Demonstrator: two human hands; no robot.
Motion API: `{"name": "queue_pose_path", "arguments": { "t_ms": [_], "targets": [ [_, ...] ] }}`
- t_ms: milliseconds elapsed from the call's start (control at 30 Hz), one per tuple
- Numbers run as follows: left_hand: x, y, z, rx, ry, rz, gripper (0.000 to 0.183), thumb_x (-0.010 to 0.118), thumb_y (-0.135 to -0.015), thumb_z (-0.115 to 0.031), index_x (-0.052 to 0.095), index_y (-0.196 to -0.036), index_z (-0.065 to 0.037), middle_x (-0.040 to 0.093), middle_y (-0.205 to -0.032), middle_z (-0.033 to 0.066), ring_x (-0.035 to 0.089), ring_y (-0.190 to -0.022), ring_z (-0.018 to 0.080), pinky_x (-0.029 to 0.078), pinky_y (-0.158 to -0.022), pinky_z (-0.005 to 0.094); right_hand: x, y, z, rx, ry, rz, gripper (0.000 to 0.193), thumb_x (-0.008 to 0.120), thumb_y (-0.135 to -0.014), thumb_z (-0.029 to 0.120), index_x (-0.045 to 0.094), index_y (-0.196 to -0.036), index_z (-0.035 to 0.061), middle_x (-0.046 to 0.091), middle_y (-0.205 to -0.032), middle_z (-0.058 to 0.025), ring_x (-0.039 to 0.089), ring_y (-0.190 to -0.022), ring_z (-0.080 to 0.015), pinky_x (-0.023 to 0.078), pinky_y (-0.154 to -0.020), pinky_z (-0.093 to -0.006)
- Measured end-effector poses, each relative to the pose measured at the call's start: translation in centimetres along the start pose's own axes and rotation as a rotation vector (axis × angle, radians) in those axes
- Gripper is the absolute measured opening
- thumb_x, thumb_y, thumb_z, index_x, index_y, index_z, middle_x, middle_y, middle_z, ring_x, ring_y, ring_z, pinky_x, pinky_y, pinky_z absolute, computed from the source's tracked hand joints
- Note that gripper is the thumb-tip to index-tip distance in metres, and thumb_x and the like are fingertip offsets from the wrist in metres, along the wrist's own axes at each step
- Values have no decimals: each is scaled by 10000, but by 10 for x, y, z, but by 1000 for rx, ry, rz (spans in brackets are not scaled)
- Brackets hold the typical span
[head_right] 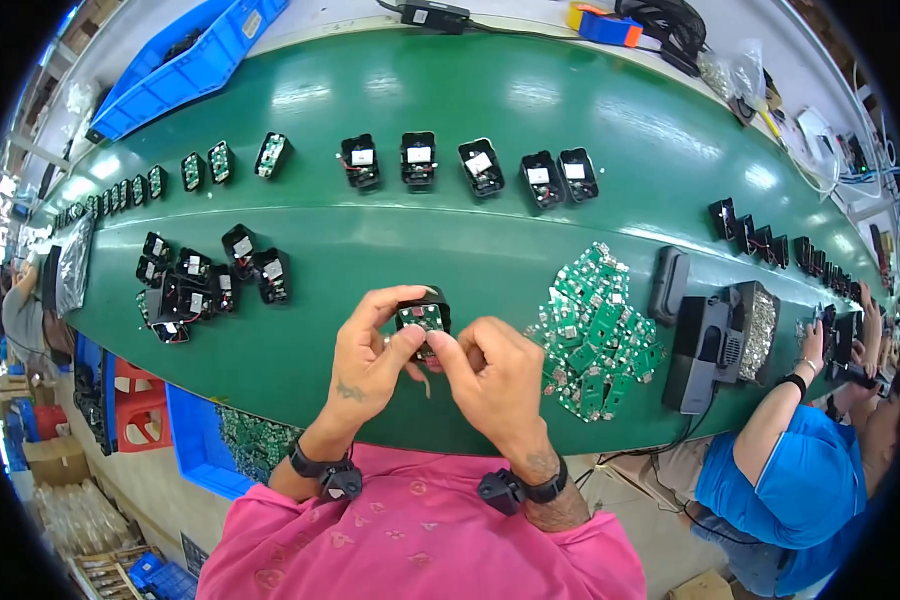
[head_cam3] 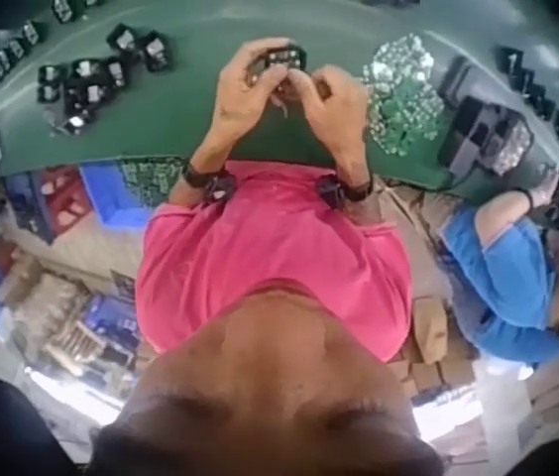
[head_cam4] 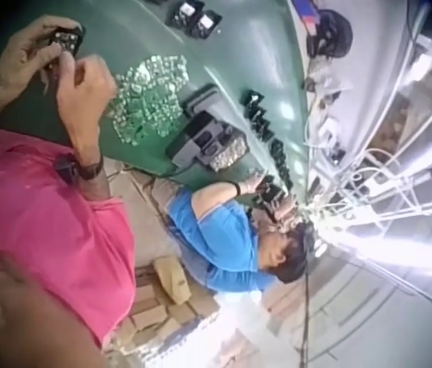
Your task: Manually fitting circuit boards into black plastic housings on a factory conveyor belt.
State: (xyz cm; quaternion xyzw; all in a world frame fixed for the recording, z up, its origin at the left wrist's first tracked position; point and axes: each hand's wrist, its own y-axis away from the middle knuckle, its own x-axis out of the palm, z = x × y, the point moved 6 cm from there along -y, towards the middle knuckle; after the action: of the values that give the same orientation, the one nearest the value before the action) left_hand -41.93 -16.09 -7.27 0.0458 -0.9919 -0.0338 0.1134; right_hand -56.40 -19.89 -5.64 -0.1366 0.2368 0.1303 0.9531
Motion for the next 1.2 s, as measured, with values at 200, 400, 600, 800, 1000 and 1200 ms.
{"name": "queue_pose_path", "arguments": {
  "t_ms": [200,400,600,800,1000,1200],
  "targets": [
    [7,-4,10,10,19,-96,352,567,-1010,-162,545,-1342,-49,627,-1208,126,678,-869,132,590,-585,238,18,-1,1,14,-252,142,548,521,-992,101,344,-1505,24,607,-1192,-218,660,-987,-312,530,-853,-380],
    [2,-7,8,-2,-6,-125,368,578,-1009,-198,524,-1326,-21,641,-1065,98,656,-831,124,582,-553,224,19,-4,0,178,-345,230,495,507,-996,84,382,-1471,19,608,-1209,-227,652,-1015,-335,519,-880,-402],
    [1,-10,9,18,21,-126,361,576,-1012,-213,529,-1307,-12,651,-1060,97,660,-808,119,575,-538,221,19,-8,-3,-31,-205,159,475,475,-1008,115,390,-1468,32,624,-950,-132,630,-777,-204,526,-704,-323],
    [-1,-11,6,3,-12,-116,346,552,-1021,-206,527,-1305,-11,656,-1040,95,661,-776,114,558,-516,210,20,-9,-2,66,-237,226,496,476,-1010,109,356,-1486,34,632,-987,-148,642,-817,-211,528,-763,-326],
    [-2,-13,10,-27,-12,-105,321,548,-1022,-170,546,-1309,-25,664,-1105,114,648,-730,93,534,-510,215,23,-8,-6,110,-317,208,493,486,-1013,114,362,-1484,38,638,-964,-112,626,-814,-178,511,-753,-299],
    [1,-12,8,75,-107,-156,302,538,-1022,-158,535,-1283,-7,651,-1037,106,655,-741,112,539,-505,218,22,-9,-1,102,-290,126,412,504,-1005,77,450,-1409,19,624,-1146,-192,658,-898,-279,530,-794,-374]
  ]
}}
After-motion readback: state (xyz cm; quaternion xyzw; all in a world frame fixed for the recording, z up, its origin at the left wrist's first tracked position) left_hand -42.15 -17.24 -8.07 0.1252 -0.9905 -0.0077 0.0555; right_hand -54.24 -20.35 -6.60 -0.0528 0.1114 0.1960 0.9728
